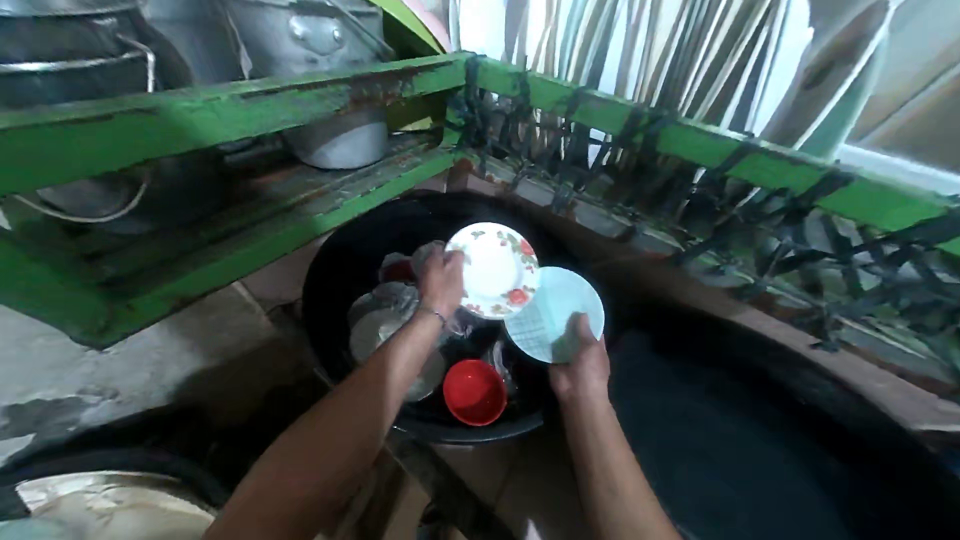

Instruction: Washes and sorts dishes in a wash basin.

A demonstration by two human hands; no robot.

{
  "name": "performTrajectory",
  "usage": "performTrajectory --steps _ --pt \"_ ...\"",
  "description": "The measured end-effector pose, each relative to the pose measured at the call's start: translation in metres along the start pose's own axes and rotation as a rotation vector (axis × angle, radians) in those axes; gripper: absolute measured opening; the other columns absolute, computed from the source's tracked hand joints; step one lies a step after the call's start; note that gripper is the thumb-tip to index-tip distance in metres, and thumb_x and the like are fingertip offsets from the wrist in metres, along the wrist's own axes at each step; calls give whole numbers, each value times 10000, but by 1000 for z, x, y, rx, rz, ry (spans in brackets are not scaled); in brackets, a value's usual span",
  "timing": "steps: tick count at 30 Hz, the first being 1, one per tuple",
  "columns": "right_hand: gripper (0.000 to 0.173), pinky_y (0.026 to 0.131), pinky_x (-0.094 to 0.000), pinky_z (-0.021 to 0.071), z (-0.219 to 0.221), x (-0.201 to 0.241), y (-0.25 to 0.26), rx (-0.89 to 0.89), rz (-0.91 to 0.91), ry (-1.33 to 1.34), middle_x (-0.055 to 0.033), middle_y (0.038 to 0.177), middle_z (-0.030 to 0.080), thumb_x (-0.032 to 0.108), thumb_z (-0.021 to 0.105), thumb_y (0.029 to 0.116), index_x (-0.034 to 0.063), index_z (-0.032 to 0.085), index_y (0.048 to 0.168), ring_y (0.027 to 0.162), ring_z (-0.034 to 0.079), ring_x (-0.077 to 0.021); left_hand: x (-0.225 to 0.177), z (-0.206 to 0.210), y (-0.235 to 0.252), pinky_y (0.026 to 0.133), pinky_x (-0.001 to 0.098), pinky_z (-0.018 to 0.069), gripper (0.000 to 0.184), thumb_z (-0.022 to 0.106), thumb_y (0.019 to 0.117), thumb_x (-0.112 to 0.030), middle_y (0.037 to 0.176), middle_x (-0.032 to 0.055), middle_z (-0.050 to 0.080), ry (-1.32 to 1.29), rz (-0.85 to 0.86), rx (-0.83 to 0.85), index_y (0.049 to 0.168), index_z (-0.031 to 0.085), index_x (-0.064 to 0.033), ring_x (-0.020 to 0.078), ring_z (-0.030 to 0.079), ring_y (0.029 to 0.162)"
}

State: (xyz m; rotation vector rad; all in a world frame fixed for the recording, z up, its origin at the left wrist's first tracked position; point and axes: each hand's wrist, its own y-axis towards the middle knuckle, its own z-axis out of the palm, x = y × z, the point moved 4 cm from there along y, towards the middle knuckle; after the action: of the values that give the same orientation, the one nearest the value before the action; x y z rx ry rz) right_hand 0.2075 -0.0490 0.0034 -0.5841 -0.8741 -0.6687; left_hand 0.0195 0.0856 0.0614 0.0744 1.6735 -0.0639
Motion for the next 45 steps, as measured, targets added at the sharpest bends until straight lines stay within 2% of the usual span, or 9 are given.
performTrajectory --steps 6,11,15,18,22,29,34,40,45 --pt "589 983 -515 553 13 -6 -4 199 48 -135 -71 1421 593 572 378 1073 258 336 1569 1244 621 -247 3 63 -35 1048 582 473 421 509 1065 -181 1345 278 588 127 -31 245 1441 504 8 396 583 1248" --pt "673 860 -514 601 -11 11 3 129 24 -135 -131 1325 626 122 628 963 234 342 1562 1108 678 -283 10 66 -26 1112 542 435 486 458 1107 -351 1400 230 587 38 5 426 1441 525 -5 332 562 1309" --pt "486 926 -500 581 -19 15 2 92 17 31 -133 1318 630 178 507 1033 176 403 1507 1150 663 -260 37 44 36 1047 612 467 327 474 1080 -163 1245 286 654 673 141 572 1215 664 66 421 623 1205" --pt "414 951 -504 575 -21 16 0 94 15 130 -140 1294 642 212 462 1045 133 459 1452 1156 665 -259 69 41 67 1042 648 460 332 631 988 -140 1282 288 637 1008 115 688 1256 651 56 451 604 1223" --pt "343 908 -485 596 -21 17 -8 71 17 155 -126 1220 671 234 427 1060 120 518 1371 1100 689 -242 95 37 80 1132 655 368 529 723 943 -186 1479 287 500 1220 127 669 1388 572 56 468 459 1386" --pt "331 908 -478 600 -25 16 -7 91 -1 201 -135 1203 683 217 434 1054 105 542 1345 1090 696 -244 131 60 109 1142 691 331 532 629 1012 -200 1531 295 452 1266 -2 554 1469 496 38 496 422 1420" --pt "324 924 -466 592 -26 16 -8 75 7 214 -121 1215 672 234 429 1064 122 540 1347 1112 683 -234 107 62 94 1160 685 298 585 524 1040 -141 1591 337 327 1127 145 137 1581 342 -12 524 345 1458" --pt "329 926 -468 593 -28 15 -7 111 -4 227 -129 1215 673 225 444 1055 110 541 1348 1105 686 -237 97 26 114 949 647 543 688 724 858 -43 1582 272 339 846 129 0 1492 465 -105 507 551 1270" --pt "332 936 -464 590 -27 13 -5 125 10 230 -120 1220 673 221 453 1041 118 542 1344 1115 684 -232 126 17 114 1088 633 428 394 616 1014 -126 1384 296 581 854 83 269 1378 585 21 472 549 1296"
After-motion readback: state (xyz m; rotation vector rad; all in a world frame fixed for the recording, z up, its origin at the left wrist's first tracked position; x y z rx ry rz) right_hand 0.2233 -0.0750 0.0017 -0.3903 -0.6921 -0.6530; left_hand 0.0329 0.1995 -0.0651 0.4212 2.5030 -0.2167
